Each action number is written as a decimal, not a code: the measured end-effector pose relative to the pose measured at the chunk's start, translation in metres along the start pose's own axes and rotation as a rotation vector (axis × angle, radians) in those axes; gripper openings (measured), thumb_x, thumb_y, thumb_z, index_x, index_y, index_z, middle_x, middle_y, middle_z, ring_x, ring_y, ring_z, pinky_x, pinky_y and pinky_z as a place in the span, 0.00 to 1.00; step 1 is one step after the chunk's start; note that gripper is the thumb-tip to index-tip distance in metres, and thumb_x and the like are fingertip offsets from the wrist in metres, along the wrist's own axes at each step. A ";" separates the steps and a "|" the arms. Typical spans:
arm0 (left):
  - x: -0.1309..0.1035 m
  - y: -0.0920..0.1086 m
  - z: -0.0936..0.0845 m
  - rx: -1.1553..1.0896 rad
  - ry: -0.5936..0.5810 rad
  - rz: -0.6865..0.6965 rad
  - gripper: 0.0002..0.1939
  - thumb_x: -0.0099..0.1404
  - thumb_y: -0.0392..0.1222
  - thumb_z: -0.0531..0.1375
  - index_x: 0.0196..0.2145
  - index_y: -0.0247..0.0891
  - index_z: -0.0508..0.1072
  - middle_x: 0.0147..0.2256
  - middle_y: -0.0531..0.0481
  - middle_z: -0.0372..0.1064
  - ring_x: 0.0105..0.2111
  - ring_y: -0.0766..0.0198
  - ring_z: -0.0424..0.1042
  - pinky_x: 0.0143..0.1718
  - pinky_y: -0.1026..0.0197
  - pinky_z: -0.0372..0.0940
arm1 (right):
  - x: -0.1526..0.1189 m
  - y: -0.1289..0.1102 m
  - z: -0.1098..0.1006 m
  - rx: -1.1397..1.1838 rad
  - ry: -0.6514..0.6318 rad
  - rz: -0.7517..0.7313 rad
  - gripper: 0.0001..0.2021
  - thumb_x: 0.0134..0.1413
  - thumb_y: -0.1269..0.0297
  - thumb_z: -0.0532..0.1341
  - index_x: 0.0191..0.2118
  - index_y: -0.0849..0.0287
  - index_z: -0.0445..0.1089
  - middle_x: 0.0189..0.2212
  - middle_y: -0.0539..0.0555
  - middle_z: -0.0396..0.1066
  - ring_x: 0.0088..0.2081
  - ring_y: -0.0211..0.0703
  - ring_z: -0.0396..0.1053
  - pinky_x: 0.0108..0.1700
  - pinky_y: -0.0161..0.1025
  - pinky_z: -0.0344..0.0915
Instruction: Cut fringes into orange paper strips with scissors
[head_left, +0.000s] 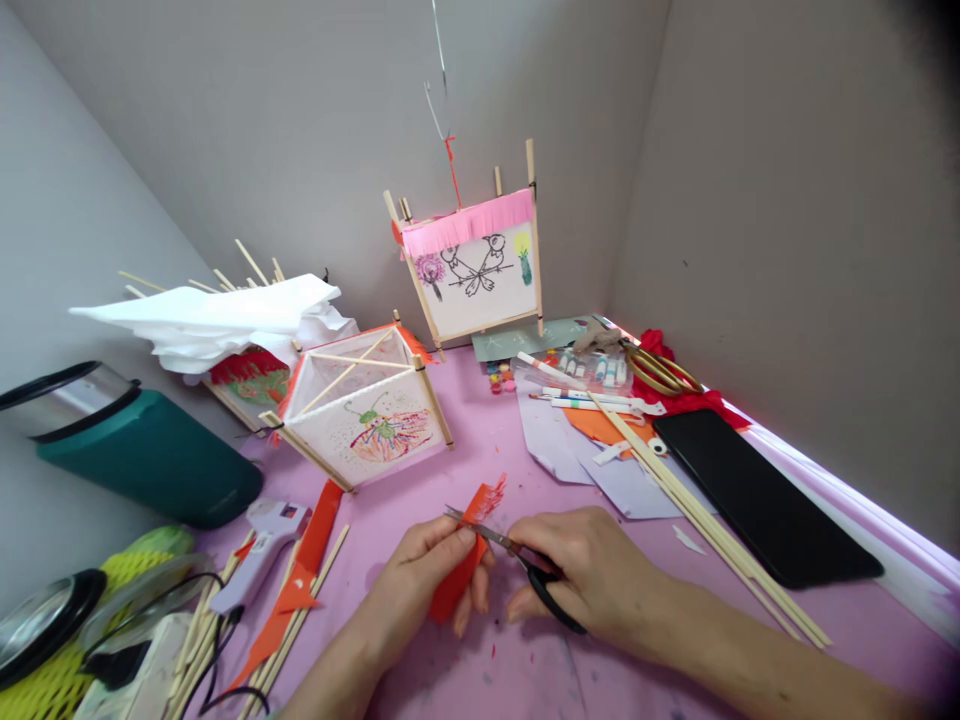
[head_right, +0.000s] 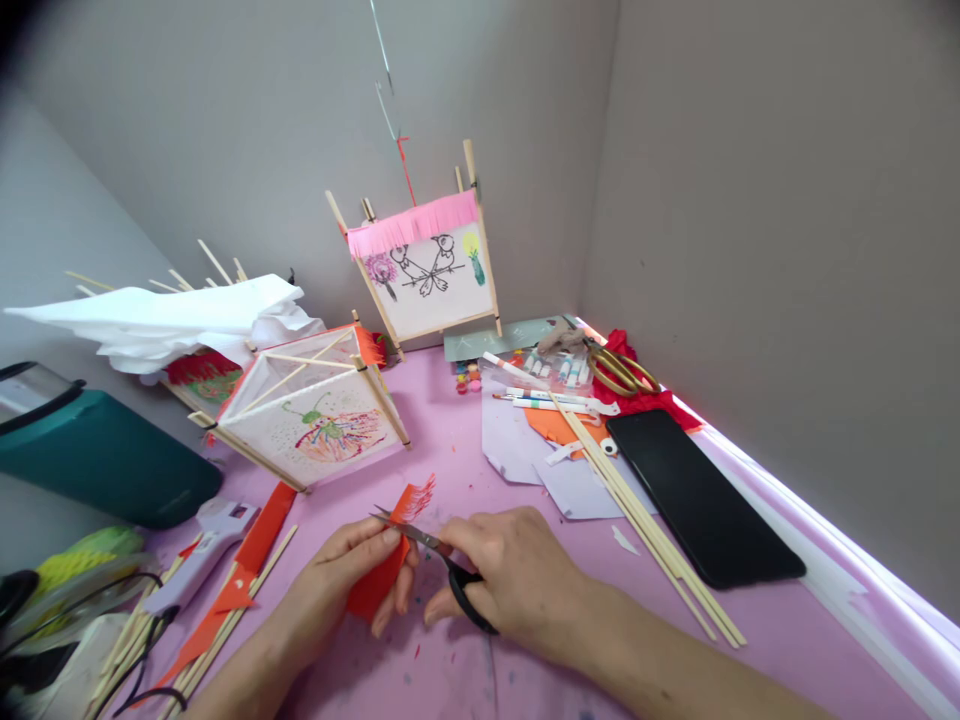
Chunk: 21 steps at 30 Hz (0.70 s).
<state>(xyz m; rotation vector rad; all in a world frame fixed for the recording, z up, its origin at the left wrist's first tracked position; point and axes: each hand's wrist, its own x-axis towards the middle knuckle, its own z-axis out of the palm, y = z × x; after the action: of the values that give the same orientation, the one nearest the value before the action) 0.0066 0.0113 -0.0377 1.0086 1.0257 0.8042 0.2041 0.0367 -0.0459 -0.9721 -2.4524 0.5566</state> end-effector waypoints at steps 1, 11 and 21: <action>0.000 0.000 0.000 -0.005 -0.005 -0.001 0.15 0.61 0.50 0.57 0.29 0.33 0.70 0.16 0.50 0.70 0.11 0.72 0.63 0.14 0.71 0.54 | 0.000 0.000 0.000 -0.003 0.002 -0.003 0.21 0.41 0.47 0.67 0.34 0.60 0.71 0.22 0.49 0.71 0.22 0.37 0.64 0.26 0.32 0.52; -0.002 0.003 -0.001 -0.054 -0.046 -0.030 0.15 0.61 0.48 0.56 0.29 0.31 0.71 0.17 0.46 0.71 0.10 0.71 0.62 0.12 0.71 0.53 | 0.000 0.002 0.000 -0.023 0.022 -0.047 0.20 0.41 0.47 0.67 0.33 0.60 0.71 0.21 0.49 0.70 0.21 0.36 0.63 0.25 0.32 0.52; -0.002 0.002 -0.003 -0.047 -0.026 -0.021 0.15 0.62 0.47 0.56 0.31 0.31 0.71 0.17 0.47 0.71 0.11 0.71 0.63 0.13 0.71 0.54 | 0.000 0.001 -0.004 0.042 -0.005 0.015 0.20 0.41 0.46 0.67 0.34 0.58 0.71 0.22 0.47 0.69 0.22 0.35 0.61 0.26 0.32 0.49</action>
<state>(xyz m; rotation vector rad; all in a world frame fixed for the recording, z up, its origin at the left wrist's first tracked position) 0.0033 0.0113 -0.0354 0.9648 0.9893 0.7926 0.2067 0.0377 -0.0432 -0.9746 -2.4299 0.6143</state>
